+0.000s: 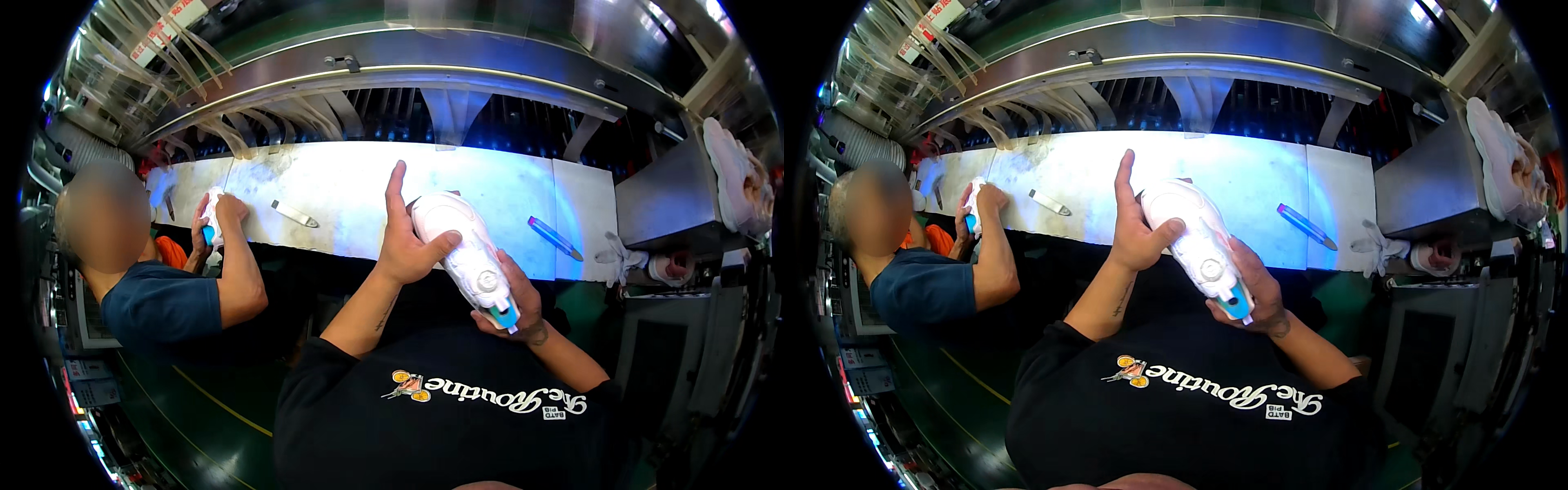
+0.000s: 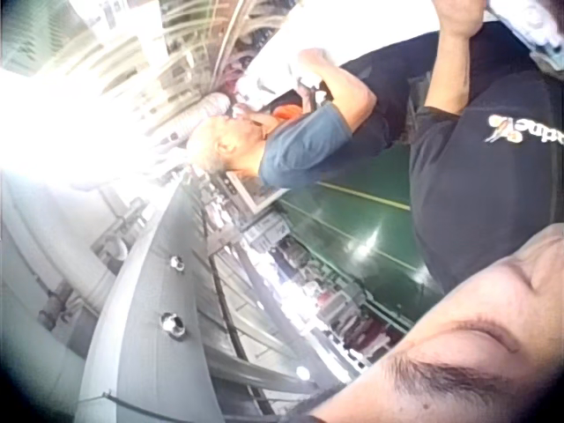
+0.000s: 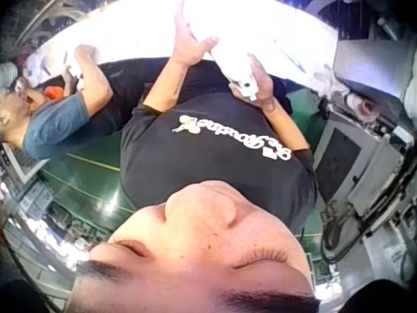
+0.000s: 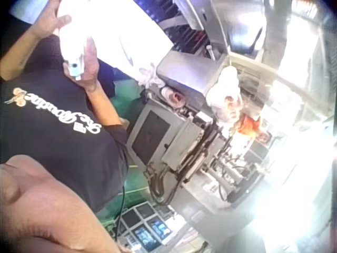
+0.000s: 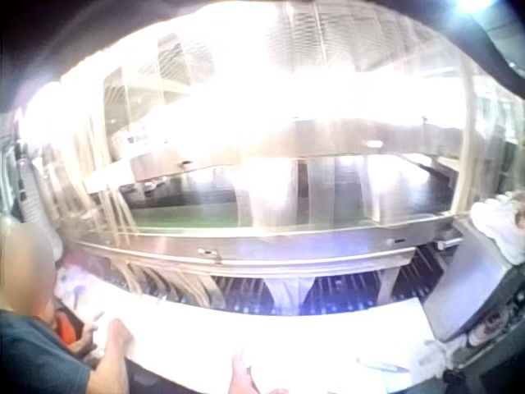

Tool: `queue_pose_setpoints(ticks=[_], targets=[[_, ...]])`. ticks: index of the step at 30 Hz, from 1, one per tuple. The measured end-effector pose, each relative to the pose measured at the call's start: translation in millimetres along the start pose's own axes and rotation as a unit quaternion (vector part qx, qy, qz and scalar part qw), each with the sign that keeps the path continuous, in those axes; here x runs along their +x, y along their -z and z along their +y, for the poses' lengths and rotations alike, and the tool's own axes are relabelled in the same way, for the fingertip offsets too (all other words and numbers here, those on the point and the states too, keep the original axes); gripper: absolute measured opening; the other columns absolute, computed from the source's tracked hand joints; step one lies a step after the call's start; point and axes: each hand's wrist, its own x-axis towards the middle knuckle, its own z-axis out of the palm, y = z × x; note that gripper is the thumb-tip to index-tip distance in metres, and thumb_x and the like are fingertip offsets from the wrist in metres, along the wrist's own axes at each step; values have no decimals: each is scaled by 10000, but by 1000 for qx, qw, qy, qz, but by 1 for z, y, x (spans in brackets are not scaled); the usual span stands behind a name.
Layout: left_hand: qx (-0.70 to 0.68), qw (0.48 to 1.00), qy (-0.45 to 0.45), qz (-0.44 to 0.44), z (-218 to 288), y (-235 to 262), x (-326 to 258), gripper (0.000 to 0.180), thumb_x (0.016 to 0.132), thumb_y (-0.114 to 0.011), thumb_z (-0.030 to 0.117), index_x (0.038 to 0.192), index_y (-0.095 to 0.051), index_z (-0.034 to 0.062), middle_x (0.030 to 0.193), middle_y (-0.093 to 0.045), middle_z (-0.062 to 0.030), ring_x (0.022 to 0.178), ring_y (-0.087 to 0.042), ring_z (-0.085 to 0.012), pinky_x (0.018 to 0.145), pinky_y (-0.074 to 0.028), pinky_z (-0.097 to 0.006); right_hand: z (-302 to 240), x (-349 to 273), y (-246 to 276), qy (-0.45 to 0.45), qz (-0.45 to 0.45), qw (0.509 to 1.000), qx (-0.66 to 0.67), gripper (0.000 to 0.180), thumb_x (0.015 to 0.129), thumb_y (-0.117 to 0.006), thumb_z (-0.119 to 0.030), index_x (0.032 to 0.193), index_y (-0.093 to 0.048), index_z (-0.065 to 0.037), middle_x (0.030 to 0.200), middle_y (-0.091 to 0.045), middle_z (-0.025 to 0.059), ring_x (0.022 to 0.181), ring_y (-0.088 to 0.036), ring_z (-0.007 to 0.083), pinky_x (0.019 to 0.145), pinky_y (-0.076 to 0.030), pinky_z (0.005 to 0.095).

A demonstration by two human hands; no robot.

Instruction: The person assembles a white sneaker by hand, inserting a teal insole into the shoe and pressing down on the upper to shape it. They then use a blue utility knife to trim excess material from the shoe's opening and continue to adjust the fit of the components.

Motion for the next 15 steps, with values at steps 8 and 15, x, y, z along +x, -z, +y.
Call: queue_pose_setpoints(ticks=[8,15], targets=[[114,979,-133,103,-6,-26,-9,694,999,-782,165,1461,-286,16,1488,-577,-358,1236,-685,-346,1056,-588,-442,-11,-2,5,-160,4,949,273,1174,836,-920,-181,1696,-182,122,1650,-474,281,1534,-488,351,1292,-359,473],[195,946,-250,61,8,-28,-2,707,1009,-821,298,1433,-371,-44,1429,-601,-395,1213,-707,-372,1018,-607,-436,-19,-11,18,-209,22,919,333,1146,831,-900,-127,1695,-189,118,1651,-460,281,1533,-483,369,1289,-363,474]])
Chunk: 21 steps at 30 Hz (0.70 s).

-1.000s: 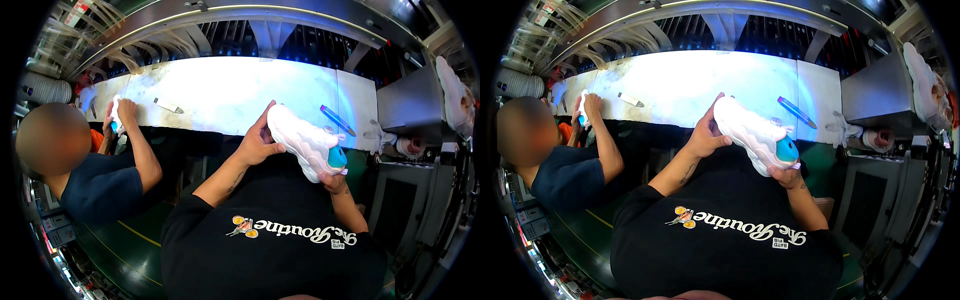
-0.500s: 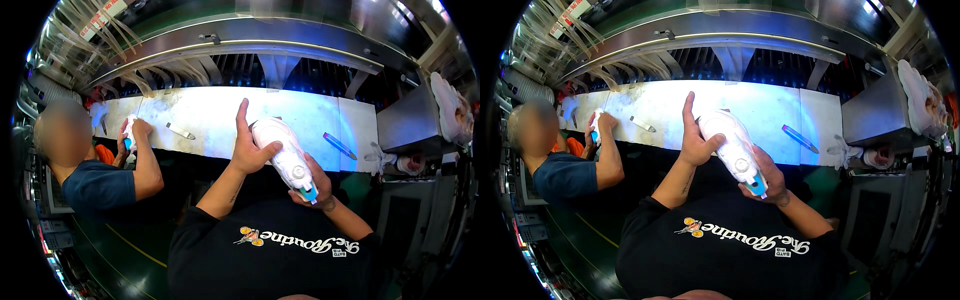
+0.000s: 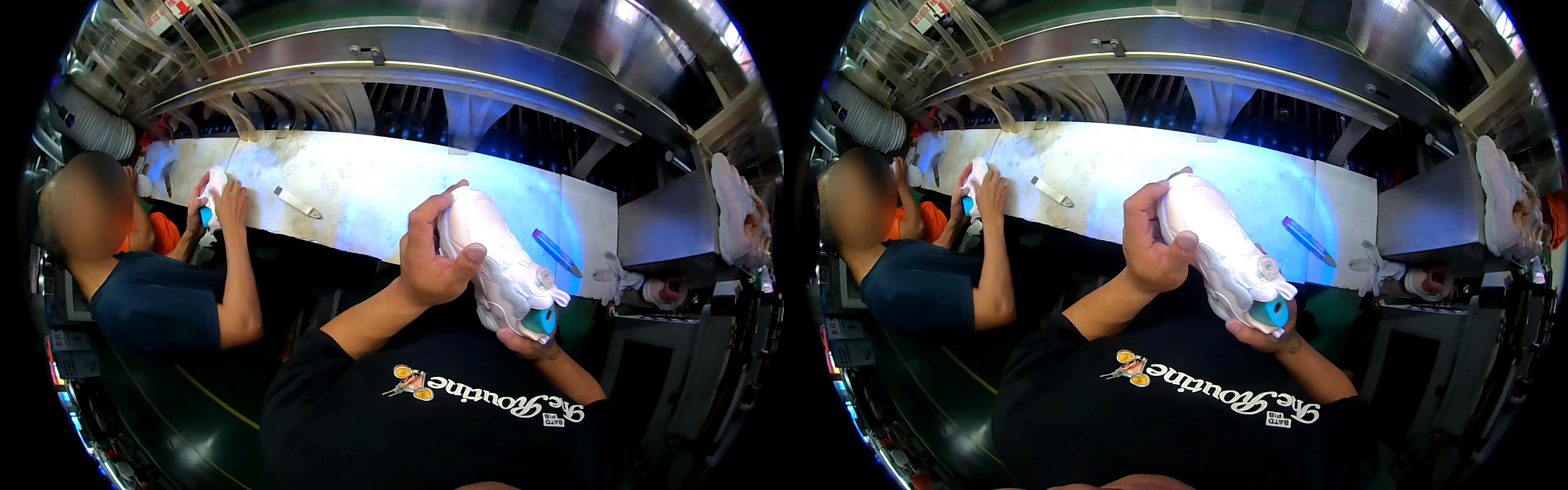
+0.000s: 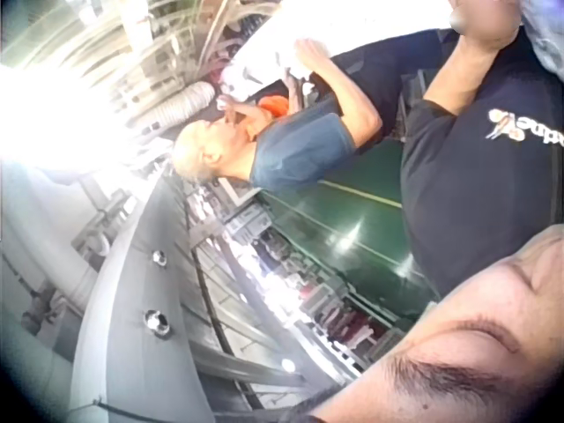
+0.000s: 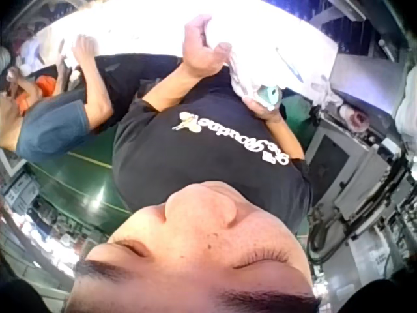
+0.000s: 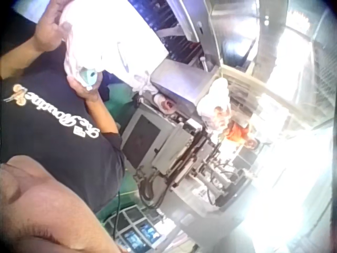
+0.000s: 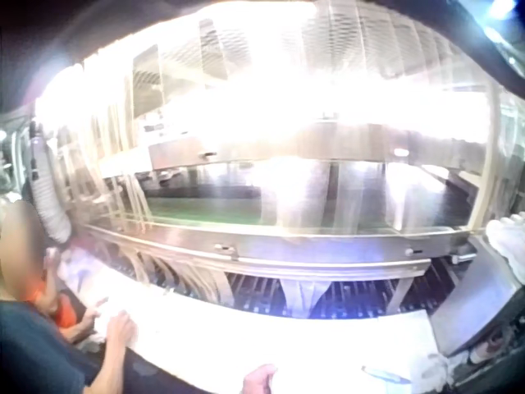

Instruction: The person assembles a white sneaker by hand, inserting a teal insole into the shoe and pressing down on the upper to shape it. They then use a blue utility knife to trim excess material from the shoe's opening and continue to adjust the fit of the components.

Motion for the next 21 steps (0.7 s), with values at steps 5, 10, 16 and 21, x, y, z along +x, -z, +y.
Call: queue_pose_setpoints(ticks=[5,10,16,21], targets=[[63,998,-15,-15,6,2,2,645,999,-804,213,1426,-411,-69,1310,-673,-395,1066,-774,-411,938,-634,-447,-22,1,-9,20,5,999,-48,1113,830,-887,-109,1682,-213,134,1652,-448,292,1523,-493,376,1270,-398,462],[19,999,-16,47,-1,-8,-2,593,976,-816,174,1388,-469,-76,1245,-701,-380,1027,-785,-410,900,-643,-444,-22,6,0,52,-6,992,-114,1117,826,-897,-144,1677,-231,139,1628,-483,288,1511,-507,368,1266,-396,455],[141,989,19,-46,20,5,8,599,994,-759,131,1443,-396,-32,1347,-648,-333,1143,-750,-319,910,-645,-380,-31,9,1,30,-11,997,-74,1122,825,-903,-165,1675,-237,140,1613,-502,273,1508,-510,359,1267,-393,453],[21,997,77,-1,1,-3,-1,655,963,-779,117,1474,-396,-30,1376,-649,-287,1166,-721,-294,952,-619,-400,-26,11,-2,55,10,992,-117,1053,833,-904,-182,1641,-308,137,1573,-533,286,1471,-545,421,1255,-417,495]])
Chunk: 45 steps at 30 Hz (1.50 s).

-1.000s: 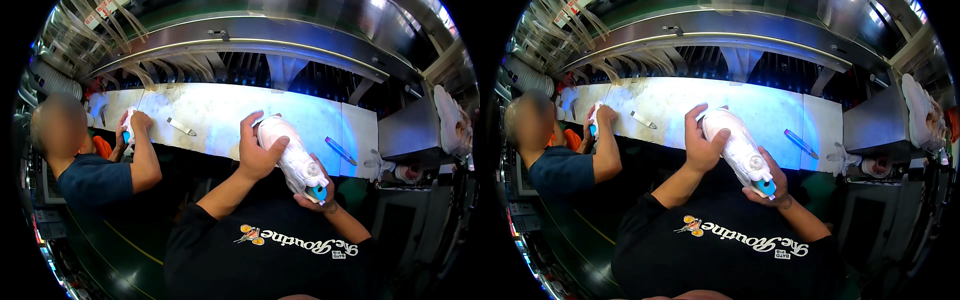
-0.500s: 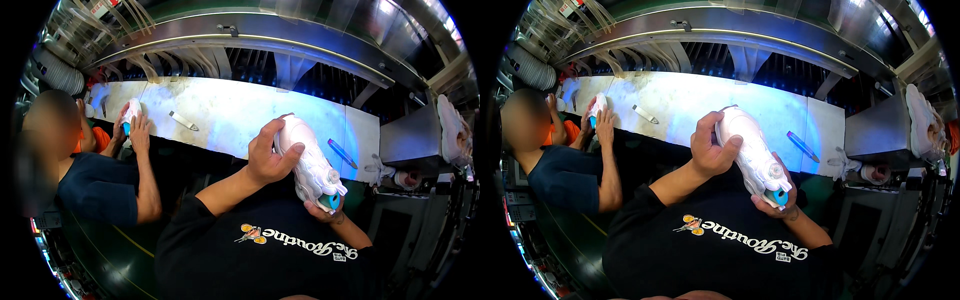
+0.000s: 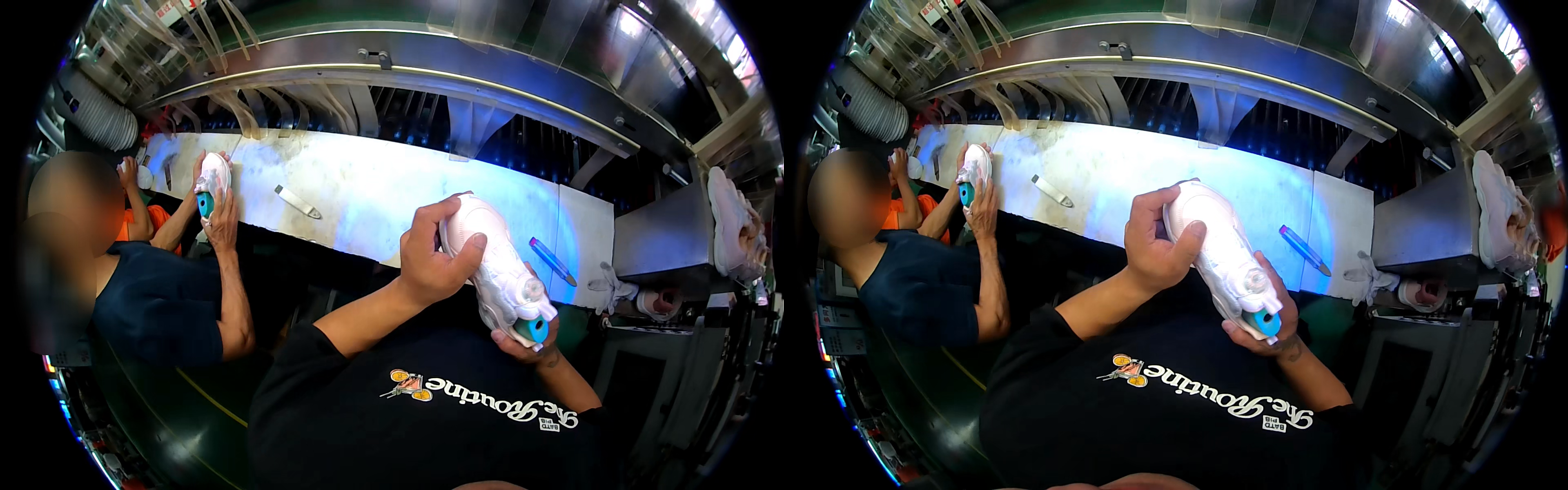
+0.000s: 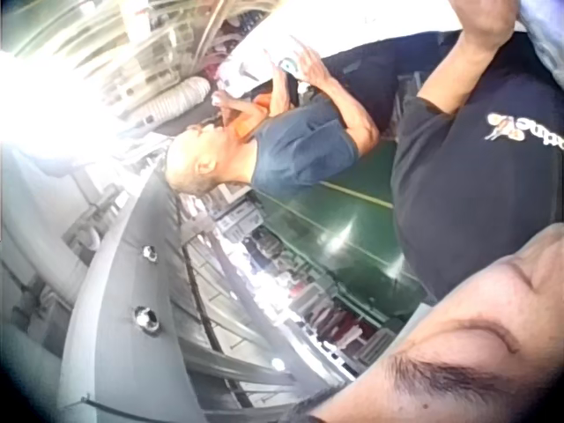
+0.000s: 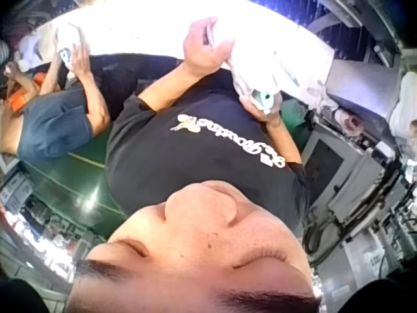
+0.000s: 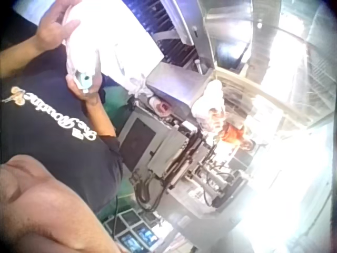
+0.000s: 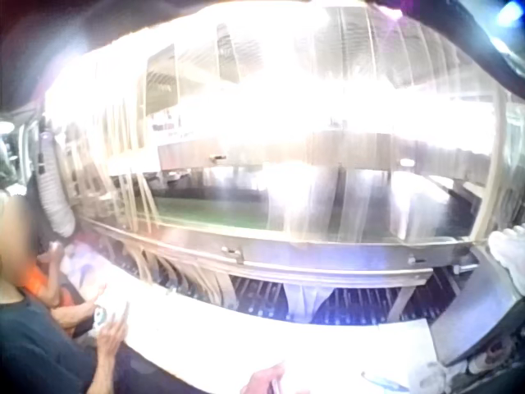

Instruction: The person assembles a white sneaker by hand, inserting a teal insole into the shoe and pressing down on the upper to shape it. They then use a blue utility knife to trim excess material from the shoe's opening and continue to adjust the fit of the components.

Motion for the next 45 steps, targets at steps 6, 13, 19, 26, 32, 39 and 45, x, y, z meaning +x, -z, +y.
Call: queue_pose_setpoints(ticks=[6,13,19,26,32,39,45], targets=[[-152,959,238,25,-62,6,26,239,1075,-677,183,1231,-630,9,1074,-656,-52,1004,-620,-128,920,-543,-302,42,34,4,256,-16,864,-434,615,857,-894,-190,1419,-687,-50,1559,-592,221,1402,-587,490,1185,-490,540],[-166,904,381,102,-171,-11,2,377,1142,-615,339,899,-681,58,811,-658,1,747,-573,-86,692,-490,-280,82,33,-7,60,-128,933,-330,915,777,-854,-95,1623,-505,-85,1715,-394,221,1573,-396,441,1275,-395,510],[-121,922,354,104,-190,-12,-1,427,1143,-597,348,876,-692,29,786,-645,-3,738,-555,-94,678,-471,-297,112,44,9,-203,-27,977,-59,595,1022,-696,-174,1564,-537,14,1556,-564,224,1400,-599,362,1179,-475,442],[-77,931,344,94,-185,-13,1,456,1138,-586,363,887,-706,2,776,-666,-32,743,-577,-115,703,-475,-302,107,78,5,-306,-53,945,-104,455,1170,-533,-339,1427,-687,3,1375,-693,167,1248,-663,271,1117,-487,364],[-81,926,359,91,-172,-13,6,432,1136,-579,356,930,-719,4,820,-686,-32,781,-595,-111,747,-481,-294,101,84,5,-330,-81,933,-116,459,1179,-522,-316,1446,-651,35,1382,-668,180,1262,-655,278,1120,-481,367],[-105,923,353,109,-177,-16,6,450,1105,-626,372,840,-691,14,738,-674,-47,727,-586,-130,713,-484,-325,105,75,1,-273,-92,948,-134,473,1180,-516,-244,1568,-528,26,1473,-616,177,1388,-575,266,1186,-429,378],[-115,919,356,123,-179,-20,3,437,1101,-631,353,829,-676,13,730,-662,-56,737,-589,-135,709,-478,-334,116,59,16,-374,-90,920,-73,530,1165,-534,-247,1619,-481,21,1527,-613,142,1423,-555,233,1212,-407,376]])
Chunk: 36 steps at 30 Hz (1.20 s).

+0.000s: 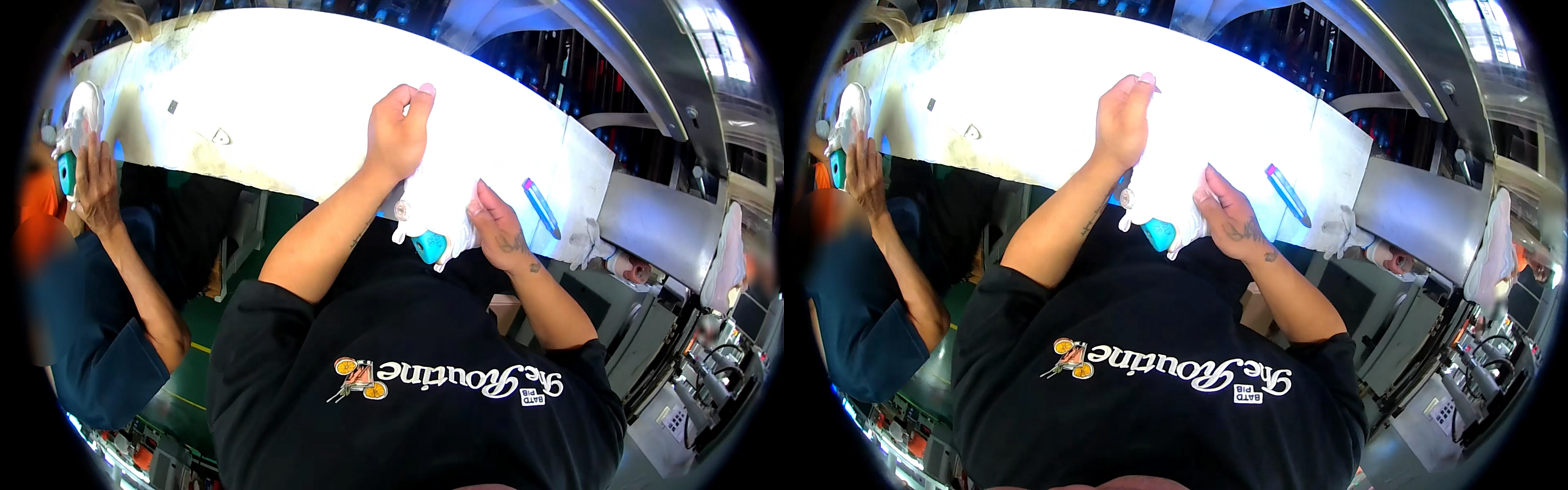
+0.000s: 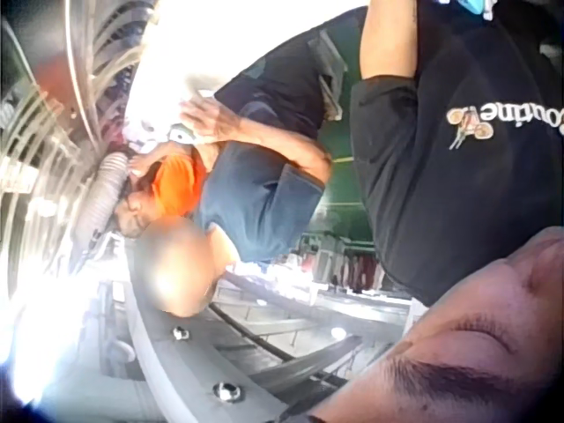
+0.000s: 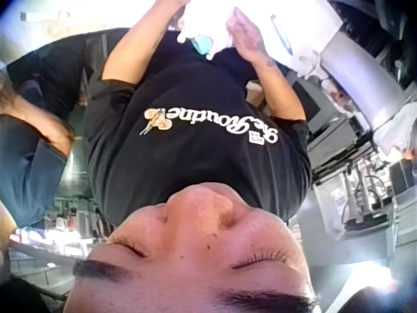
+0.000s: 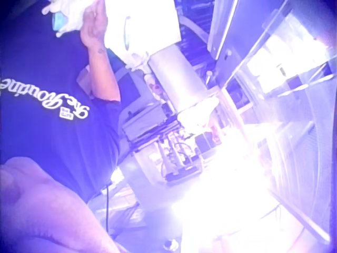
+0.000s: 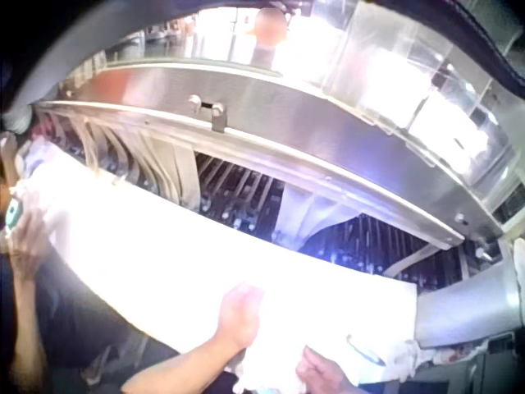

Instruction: The person assembles a white sneaker by hand, inserting a teal insole into the shoe and pressing down on the upper to shape it. They then use a blue utility knife to trim excess material from the shoe's opening and continue to adjust the fit of the components.

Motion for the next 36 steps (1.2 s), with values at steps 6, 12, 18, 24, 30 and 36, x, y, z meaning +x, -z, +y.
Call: queue_pose_setpoints(ticks=[6,12,18,24,30,36], targets=[[9,1000,-4,-12,-1,3,-3,423,1104,-625,331,826,-662,15,735,-664,-62,739,-585,-138,714,-478,-336,-29,1,-4,8,-1,999,-48,515,1139,-581,-207,1595,-514,22,1429,-686,154,1335,-634,235,1163,-460,376],[41,999,-8,-3,11,2,-3,434,1105,-617,343,825,-662,15,740,-665,-63,733,-594,-153,722,-483,-336,-50,3,-11,13,22,997,-66,483,1129,-587,-217,1543,-570,30,1365,-715,148,1279,-661,216,1103,-498,357],[63,998,-27,-5,9,1,7,469,1106,-607,375,818,-669,10,743,-672,-65,730,-603,-163,728,-489,-343,-26,11,-8,-24,26,983,179,526,1127,-585,-319,1498,-618,53,1333,-727,117,1222,-666,191,1081,-496,330],[60,998,17,-23,1,6,12,388,1129,-582,331,973,-716,3,905,-692,-24,881,-599,-112,832,-468,-285,-41,23,1,-58,12,982,178,549,1150,-556,-330,1494,-598,96,1379,-705,170,1238,-663,220,1096,-502,345],[76,997,7,-31,11,3,5,378,1130,-581,323,951,-709,16,885,-689,-17,860,-599,-107,813,-470,-284,-49,26,1,-85,36,988,124,513,1148,-566,-326,1412,-649,106,1304,-734,151,1168,-678,199,1047,-520,334],[53,999,4,-2,-4,3,2,481,1083,-630,394,851,-704,-20,797,-725,-138,779,-663,-217,778,-515,-372,-36,26,3,-47,24,999,4,428,1143,-582,-320,1312,-735,42,1085,-767,94,1000,-683,166,931,-537,341]])
